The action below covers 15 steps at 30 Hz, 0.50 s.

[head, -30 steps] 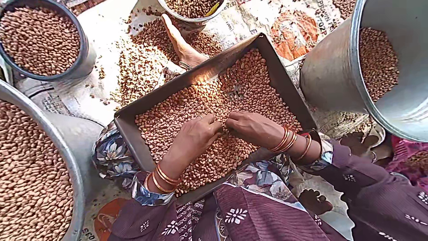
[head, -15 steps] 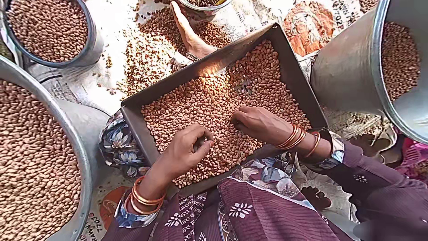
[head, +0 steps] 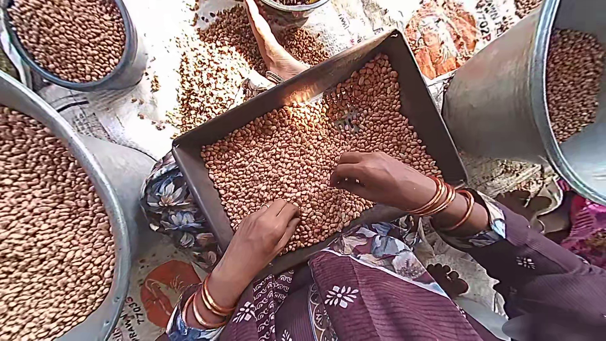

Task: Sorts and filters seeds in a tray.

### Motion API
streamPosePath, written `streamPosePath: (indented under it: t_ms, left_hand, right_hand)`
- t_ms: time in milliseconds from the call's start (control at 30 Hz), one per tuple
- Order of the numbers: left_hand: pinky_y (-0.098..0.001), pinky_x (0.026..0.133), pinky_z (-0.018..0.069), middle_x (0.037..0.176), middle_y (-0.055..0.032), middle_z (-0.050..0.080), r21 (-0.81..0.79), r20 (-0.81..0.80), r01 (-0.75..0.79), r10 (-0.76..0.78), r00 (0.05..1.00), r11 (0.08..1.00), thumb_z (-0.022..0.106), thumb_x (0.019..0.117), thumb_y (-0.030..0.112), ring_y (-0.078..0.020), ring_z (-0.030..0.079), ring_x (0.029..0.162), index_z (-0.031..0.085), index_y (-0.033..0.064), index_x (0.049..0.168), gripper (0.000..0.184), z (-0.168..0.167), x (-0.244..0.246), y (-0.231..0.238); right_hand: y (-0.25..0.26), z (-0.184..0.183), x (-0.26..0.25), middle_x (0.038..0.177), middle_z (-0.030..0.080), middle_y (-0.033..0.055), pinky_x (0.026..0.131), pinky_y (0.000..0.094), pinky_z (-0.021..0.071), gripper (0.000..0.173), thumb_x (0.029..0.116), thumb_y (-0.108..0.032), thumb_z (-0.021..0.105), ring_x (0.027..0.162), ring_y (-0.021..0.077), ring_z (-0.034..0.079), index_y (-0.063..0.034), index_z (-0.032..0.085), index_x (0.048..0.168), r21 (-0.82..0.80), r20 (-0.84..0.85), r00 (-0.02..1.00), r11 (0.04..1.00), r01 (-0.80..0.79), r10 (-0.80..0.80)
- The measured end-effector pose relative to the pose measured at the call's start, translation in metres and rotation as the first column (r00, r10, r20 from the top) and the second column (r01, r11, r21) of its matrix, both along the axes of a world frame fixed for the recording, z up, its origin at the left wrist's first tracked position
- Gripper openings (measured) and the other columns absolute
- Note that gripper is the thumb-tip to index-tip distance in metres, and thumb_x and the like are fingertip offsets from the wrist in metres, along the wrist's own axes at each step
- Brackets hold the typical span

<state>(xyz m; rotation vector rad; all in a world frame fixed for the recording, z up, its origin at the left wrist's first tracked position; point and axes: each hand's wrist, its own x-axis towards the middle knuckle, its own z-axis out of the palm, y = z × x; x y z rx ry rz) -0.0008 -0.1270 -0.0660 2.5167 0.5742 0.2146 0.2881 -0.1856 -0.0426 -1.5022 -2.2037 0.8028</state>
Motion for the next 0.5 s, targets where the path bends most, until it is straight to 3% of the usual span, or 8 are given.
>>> streamPosePath:
  t_ms: [67, 133, 200, 267, 333, 433, 500]
  left_hand:
    - [-0.0297, 0.06, 0.0518, 0.083, -0.0077, 0.066, -0.101, 0.06, -0.04, 0.047, 0.997, 0.994, 0.056, 0.0991, 0.024, -0.0179, 0.062, 0.067, 0.071, 0.0068, 0.102, 0.023, 0.0, 0.001, 0.005]
    - [-0.0144, 0.057, 0.0391, 0.075, 0.0011, 0.056, -0.308, 0.163, -0.094, 0.15, 0.975, 0.947, 0.055, 0.097, 0.025, -0.0016, 0.046, 0.063, 0.069, 0.0066, 0.098, 0.023, 0.001, 0.003, 0.013]
    - [-0.0101, 0.061, 0.0409, 0.078, 0.0101, 0.054, -0.555, 0.203, -0.11, 0.262, 0.944, 0.824, 0.045, 0.1021, 0.032, 0.0069, 0.049, 0.068, 0.061, 0.0136, 0.094, 0.026, 0.006, 0.003, 0.023]
    - [-0.0139, 0.062, 0.0472, 0.081, 0.0118, 0.058, -0.733, 0.215, -0.066, 0.322, 0.922, 0.677, 0.038, 0.1054, 0.038, 0.0024, 0.056, 0.069, 0.06, 0.021, 0.096, 0.03, 0.01, 0.008, 0.032]
    - [-0.0159, 0.061, 0.0497, 0.083, 0.0089, 0.061, -0.714, 0.185, -0.086, 0.306, 0.934, 0.695, 0.039, 0.1037, 0.029, -0.0004, 0.058, 0.068, 0.063, 0.0181, 0.098, 0.026, 0.017, 0.018, 0.038]
    - [-0.0111, 0.063, 0.0457, 0.087, 0.0071, 0.059, -0.424, 0.123, -0.116, 0.184, 0.975, 0.898, 0.053, 0.0978, 0.02, 0.004, 0.054, 0.072, 0.069, 0.0127, 0.098, 0.017, 0.023, 0.037, 0.04]
    - [-0.0128, 0.064, 0.0457, 0.09, 0.003, 0.059, -0.295, 0.109, -0.055, 0.091, 0.99, 0.954, 0.056, 0.0973, 0.021, 0.0011, 0.054, 0.074, 0.072, 0.0108, 0.101, 0.02, 0.022, 0.048, 0.041]
  right_hand:
    - [-0.004, -0.001, -0.012, 0.089, 0.068, 0.0045, 0.065, 0.031, 0.0555, 0.013, 0.0965, -0.014, 0.065, 0.078, 0.0161, 0.067, -0.0119, 0.077, 0.098, -0.003, -0.053, 0.996, 0.997, -0.076, 0.076]
    - [-0.008, -0.006, -0.022, 0.089, 0.066, 0.0059, 0.063, 0.0329, 0.055, 0.017, 0.1005, -0.016, 0.06, 0.078, 0.0187, 0.067, -0.0124, 0.076, 0.103, -0.009, -0.027, 0.993, 0.993, -0.114, 0.113]
    - [-0.011, -0.012, -0.028, 0.087, 0.065, 0.0075, 0.06, 0.034, 0.055, 0.018, 0.1027, -0.015, 0.057, 0.076, 0.0207, 0.067, -0.0097, 0.074, 0.1, 0.021, 0.026, 0.995, 0.996, -0.092, 0.091]
    - [-0.014, -0.015, -0.033, 0.084, 0.065, 0.0089, 0.058, 0.034, 0.0541, 0.018, 0.1016, -0.014, 0.058, 0.072, 0.0219, 0.067, -0.0059, 0.072, 0.095, 0.061, 0.082, 0.994, 0.996, -0.072, 0.067]
    - [-0.015, -0.016, -0.035, 0.083, 0.064, 0.0099, 0.056, 0.035, 0.0535, 0.017, 0.1004, -0.014, 0.06, 0.071, 0.0234, 0.067, -0.0041, 0.071, 0.092, 0.068, 0.122, 0.991, 0.995, -0.071, 0.062]
    - [-0.016, -0.015, -0.031, 0.083, 0.063, 0.0103, 0.055, 0.0348, 0.0525, 0.02, 0.1008, -0.017, 0.058, 0.069, 0.0232, 0.065, -0.0039, 0.07, 0.091, 0.026, 0.126, 0.99, 0.997, -0.067, 0.064]
    - [-0.012, -0.008, -0.019, 0.081, 0.063, 0.0098, 0.055, 0.0346, 0.0519, 0.019, 0.0963, -0.019, 0.062, 0.067, 0.0216, 0.064, -0.0032, 0.071, 0.089, 0.0, 0.086, 0.996, 1.0, -0.022, 0.022]
